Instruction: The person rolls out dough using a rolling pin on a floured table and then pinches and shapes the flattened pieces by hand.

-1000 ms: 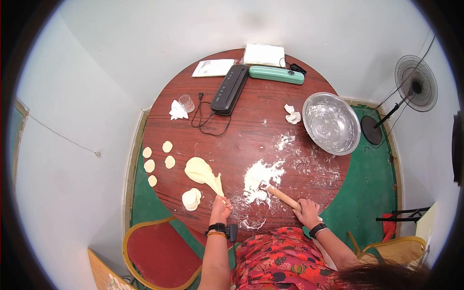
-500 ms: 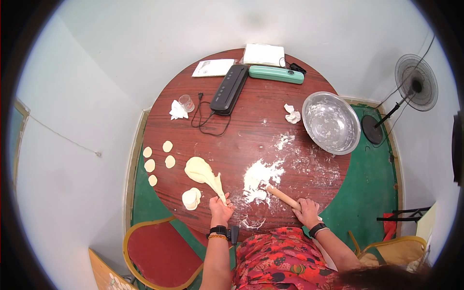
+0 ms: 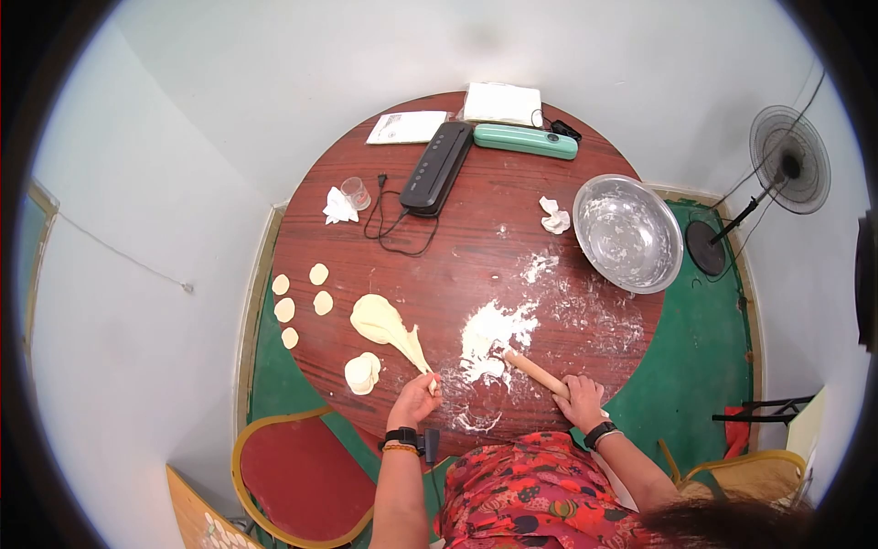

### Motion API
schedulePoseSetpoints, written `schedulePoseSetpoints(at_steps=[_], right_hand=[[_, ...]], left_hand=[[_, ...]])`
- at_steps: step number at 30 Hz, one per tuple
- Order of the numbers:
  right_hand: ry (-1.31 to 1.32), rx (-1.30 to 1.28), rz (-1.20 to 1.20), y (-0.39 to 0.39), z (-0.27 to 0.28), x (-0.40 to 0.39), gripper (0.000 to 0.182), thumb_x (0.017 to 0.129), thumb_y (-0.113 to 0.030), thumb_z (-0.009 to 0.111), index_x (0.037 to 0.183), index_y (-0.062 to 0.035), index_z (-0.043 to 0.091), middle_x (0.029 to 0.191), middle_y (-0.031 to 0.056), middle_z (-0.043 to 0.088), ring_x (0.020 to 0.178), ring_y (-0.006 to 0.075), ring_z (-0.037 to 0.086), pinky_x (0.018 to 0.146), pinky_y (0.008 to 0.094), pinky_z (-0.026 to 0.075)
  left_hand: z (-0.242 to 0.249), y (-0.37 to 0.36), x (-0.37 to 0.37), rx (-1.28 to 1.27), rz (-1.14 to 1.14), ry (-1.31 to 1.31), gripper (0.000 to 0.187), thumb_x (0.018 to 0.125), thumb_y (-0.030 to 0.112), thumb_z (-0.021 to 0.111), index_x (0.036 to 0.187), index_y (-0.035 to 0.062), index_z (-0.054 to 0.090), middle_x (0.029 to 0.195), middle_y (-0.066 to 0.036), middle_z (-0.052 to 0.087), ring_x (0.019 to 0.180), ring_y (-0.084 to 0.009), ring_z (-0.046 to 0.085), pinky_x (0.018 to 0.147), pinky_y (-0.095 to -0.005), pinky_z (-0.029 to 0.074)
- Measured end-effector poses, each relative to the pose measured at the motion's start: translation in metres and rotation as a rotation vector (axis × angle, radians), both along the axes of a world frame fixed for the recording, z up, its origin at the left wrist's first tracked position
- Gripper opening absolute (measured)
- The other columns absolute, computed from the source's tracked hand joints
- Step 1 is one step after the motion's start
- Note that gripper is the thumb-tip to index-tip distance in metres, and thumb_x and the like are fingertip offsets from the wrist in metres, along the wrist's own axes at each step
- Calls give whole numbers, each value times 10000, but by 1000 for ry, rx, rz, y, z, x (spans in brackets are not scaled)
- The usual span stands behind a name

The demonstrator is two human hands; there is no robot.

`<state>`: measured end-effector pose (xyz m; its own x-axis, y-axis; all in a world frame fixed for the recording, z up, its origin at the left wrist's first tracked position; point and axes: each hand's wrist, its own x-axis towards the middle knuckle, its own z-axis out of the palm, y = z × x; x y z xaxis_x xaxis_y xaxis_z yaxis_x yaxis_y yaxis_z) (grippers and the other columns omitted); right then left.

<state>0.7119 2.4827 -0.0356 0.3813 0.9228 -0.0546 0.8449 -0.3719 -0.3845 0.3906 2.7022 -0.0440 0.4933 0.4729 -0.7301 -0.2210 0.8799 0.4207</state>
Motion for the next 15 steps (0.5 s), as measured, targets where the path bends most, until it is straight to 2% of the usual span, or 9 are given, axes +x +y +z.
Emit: schedulePoseSetpoints(at_steps=[3, 6, 9, 10, 13, 14, 15], right_hand=[[-2, 8, 5, -1, -1, 0, 360, 781, -347, 725, 1067, -182, 583, 963, 69, 571, 953, 294, 548, 844, 469, 347], [9, 13, 11, 0, -1, 1, 367, 783, -343, 724, 1080, -183, 581, 971, 70, 576, 963, 294, 549, 847, 471, 348], [21, 0, 9, 0, 0, 1, 370, 785, -342, 724, 1086, -183, 580, 983, 68, 581, 973, 294, 551, 849, 472, 349], [23, -1, 11, -1, 0, 2, 371, 785, -342, 724, 1087, -182, 580, 985, 68, 583, 973, 294, 553, 849, 471, 350], [26, 8, 18, -1, -1, 3, 375, 785, -344, 725, 1091, -181, 580, 989, 68, 586, 969, 296, 558, 851, 468, 351], [25, 12, 19, -1, -1, 3, 379, 784, -344, 725, 1093, -181, 580, 987, 67, 586, 966, 297, 559, 852, 467, 351], [24, 16, 19, -1, -2, 3, 382, 784, -345, 726, 1096, -180, 580, 985, 67, 587, 962, 298, 561, 854, 466, 352]], left_hand=[[19, 2, -4, 153, -470, 192, 191, 959, 183, 579, 1081, 51, 643, 818, 4, 587, 701, -113, 554, 656, -267, 485], [36, -24, 13, 72, -535, 124, 385, 950, 102, 578, 1326, 31, 539, 950, -44, 621, 765, -111, 579, 691, -249, 511], [25, -43, 28, 122, -26, -88, 577, 953, 39, 568, 1485, 109, 354, 1111, -114, 603, 887, -156, 612, 733, -245, 554], [20, -39, 30, 109, 48, -94, 684, 924, -43, 565, 1515, 62, 237, 1237, -168, 554, 951, -189, 616, 768, -260, 562], [29, -35, 42, 61, 122, 14, 607, 891, -113, 526, 1457, -35, 321, 1229, -184, 549, 963, -215, 627, 854, -300, 561], [28, -39, 45, 132, 146, 31, 528, 856, -91, 603, 1359, -87, 440, 1179, -163, 583, 1005, -217, 629, 847, -297, 560], [19, -43, 47, 245, 132, 140, 491, 836, -69, 640, 1304, -76, 492, 1153, -151, 598, 1012, -211, 625, 834, -296, 558]])
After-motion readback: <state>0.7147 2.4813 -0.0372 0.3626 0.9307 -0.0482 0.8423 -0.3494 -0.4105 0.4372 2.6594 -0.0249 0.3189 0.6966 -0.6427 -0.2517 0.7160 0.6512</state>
